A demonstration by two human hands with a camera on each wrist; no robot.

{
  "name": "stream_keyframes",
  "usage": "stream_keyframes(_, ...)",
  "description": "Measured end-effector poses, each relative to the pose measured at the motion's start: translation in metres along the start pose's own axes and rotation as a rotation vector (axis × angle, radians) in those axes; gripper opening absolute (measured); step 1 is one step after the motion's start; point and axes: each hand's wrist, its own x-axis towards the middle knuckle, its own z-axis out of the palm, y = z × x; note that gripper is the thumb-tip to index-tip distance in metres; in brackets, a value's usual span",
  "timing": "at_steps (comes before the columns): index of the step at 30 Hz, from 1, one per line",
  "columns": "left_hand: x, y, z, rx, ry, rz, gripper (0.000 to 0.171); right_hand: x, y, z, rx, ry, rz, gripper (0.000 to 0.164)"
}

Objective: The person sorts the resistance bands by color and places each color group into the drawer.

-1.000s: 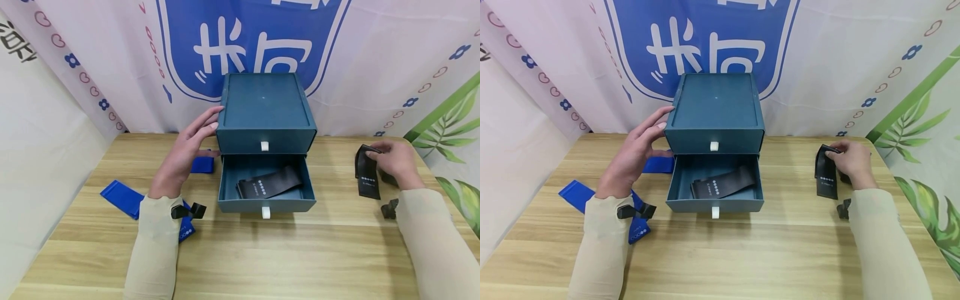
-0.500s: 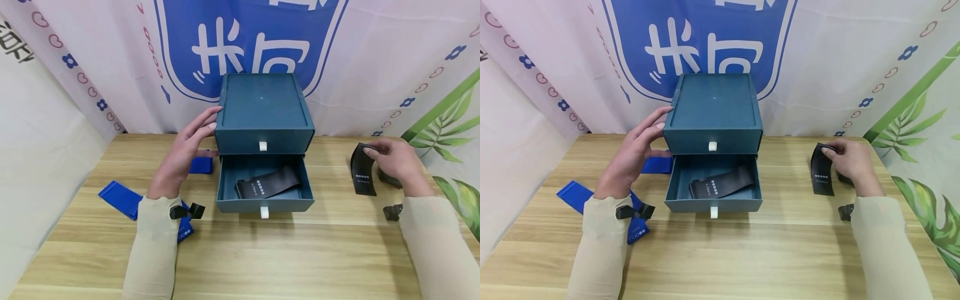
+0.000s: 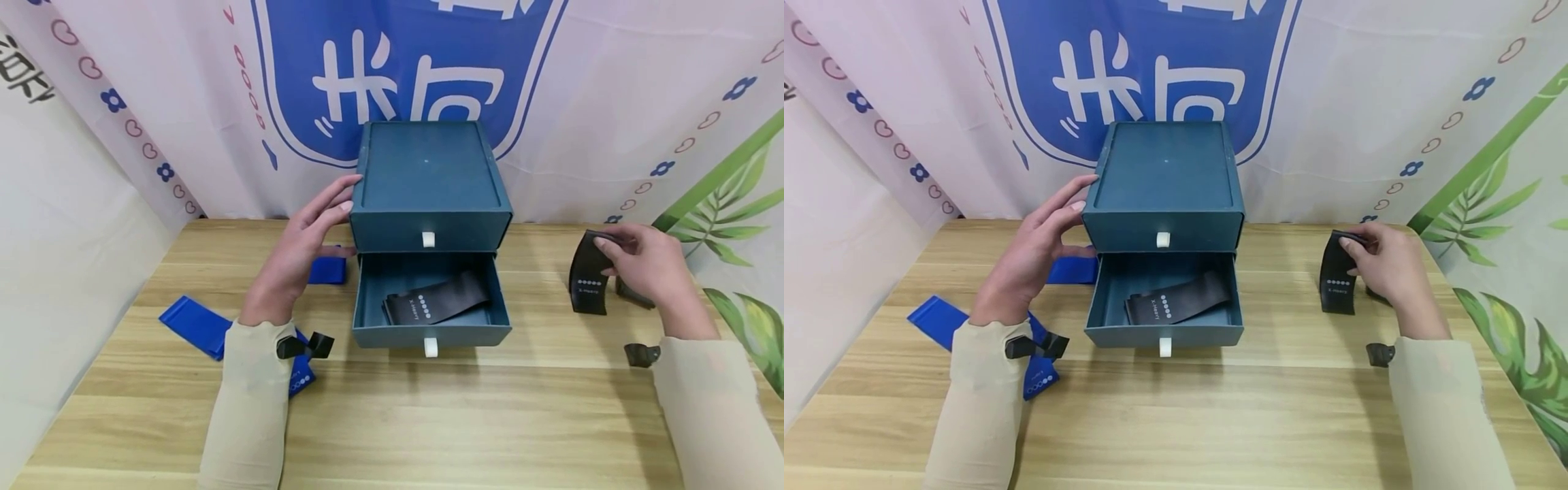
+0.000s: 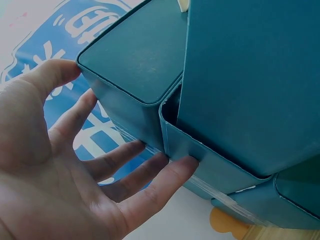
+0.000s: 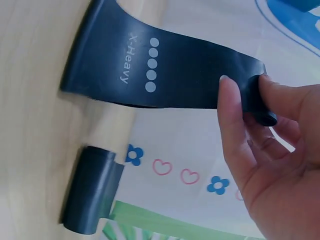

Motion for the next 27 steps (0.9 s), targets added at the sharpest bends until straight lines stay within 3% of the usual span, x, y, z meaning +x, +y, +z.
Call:
stream_keyframes(13,0.000,-0.001,0.000,0.002,0.003,0.001,0.046,-0.021,-0.031,-0.002,0.081,0.093,-0.001,0.050)
stream_keyframes(27,-0.001,0.000,0.000,-0.010,0.005,0.003,0.046,-0.034,-0.074,0.006,0.132,0.131,-0.091,0.046)
